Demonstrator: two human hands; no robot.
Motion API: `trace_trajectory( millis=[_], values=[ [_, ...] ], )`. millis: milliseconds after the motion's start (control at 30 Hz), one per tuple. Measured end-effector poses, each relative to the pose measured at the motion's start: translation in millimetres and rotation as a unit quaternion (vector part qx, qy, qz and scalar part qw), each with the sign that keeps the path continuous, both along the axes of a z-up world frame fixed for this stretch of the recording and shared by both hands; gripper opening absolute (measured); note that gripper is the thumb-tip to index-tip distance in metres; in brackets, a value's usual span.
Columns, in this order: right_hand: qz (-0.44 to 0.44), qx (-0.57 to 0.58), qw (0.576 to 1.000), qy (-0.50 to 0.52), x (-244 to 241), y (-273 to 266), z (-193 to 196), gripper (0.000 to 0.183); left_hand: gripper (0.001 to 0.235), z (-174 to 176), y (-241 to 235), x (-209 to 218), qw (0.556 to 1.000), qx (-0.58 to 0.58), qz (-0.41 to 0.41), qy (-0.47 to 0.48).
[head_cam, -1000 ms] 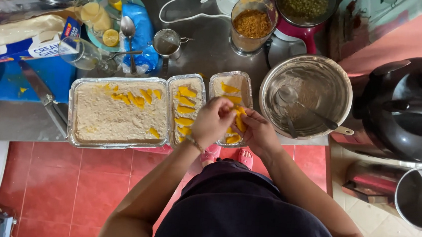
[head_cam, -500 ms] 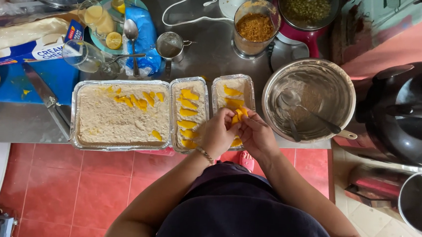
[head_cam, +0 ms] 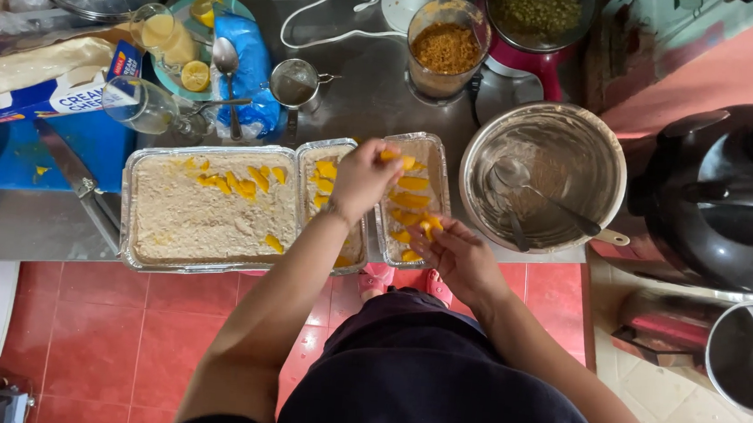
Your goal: Slicing mangoes and arranging the slices on top of a dessert in aluminum trays.
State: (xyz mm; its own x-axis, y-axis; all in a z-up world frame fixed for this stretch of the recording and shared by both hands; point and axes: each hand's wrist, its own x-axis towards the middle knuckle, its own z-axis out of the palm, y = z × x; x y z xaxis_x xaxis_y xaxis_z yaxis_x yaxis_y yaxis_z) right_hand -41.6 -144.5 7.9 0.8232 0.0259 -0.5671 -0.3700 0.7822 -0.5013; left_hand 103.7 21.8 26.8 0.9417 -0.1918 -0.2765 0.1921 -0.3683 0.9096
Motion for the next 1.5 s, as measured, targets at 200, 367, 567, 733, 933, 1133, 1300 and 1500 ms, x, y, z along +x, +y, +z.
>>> trace_trajectory(
  millis=[200, 367, 567, 733, 933, 1133, 1300, 1500],
  values=[
    [0.008, -0.039, 0.999, 0.006, -25.8, -11.1, 13.9, 0.023, 0.016, -61.8, -44.3, 47.6, 0.980, 0.180, -0.078, -0.019],
    [0.004, -0.044, 0.999, 0.005, -40.4, -24.1, 2.5, 0.027, 0.015, -56.9, -56.5, 47.7, 0.955, 0.267, -0.114, -0.064],
    [0.001, -0.038, 0.999, 0.011, -45.3, -33.1, -5.3, 0.029, 0.015, -67.7, -55.7, 54.7, 0.941, 0.305, -0.121, -0.076],
    [0.017, -0.031, 0.999, 0.016, -45.9, -35.0, -11.0, 0.031, 0.015, -54.4, -50.4, 53.7, 0.941, 0.312, -0.123, -0.055],
    [0.025, -0.031, 0.999, 0.020, -45.7, -33.9, -14.8, 0.031, 0.012, -42.9, -43.8, 51.1, 0.931, 0.345, -0.105, -0.065],
    [0.021, -0.044, 0.999, 0.014, -47.0, -31.8, -5.9, 0.030, 0.011, -54.8, -37.5, 41.6, 0.918, 0.337, -0.120, -0.170],
    [0.031, -0.031, 0.999, 0.015, -46.9, -32.1, 2.6, 0.030, 0.013, -52.7, -32.2, 30.3, 0.912, 0.297, -0.117, -0.259],
    [0.037, -0.007, 0.999, -0.034, -30.5, -31.9, -1.2, 0.032, 0.022, 38.8, -24.2, -55.0, 0.983, -0.012, -0.153, -0.100]
  ],
)
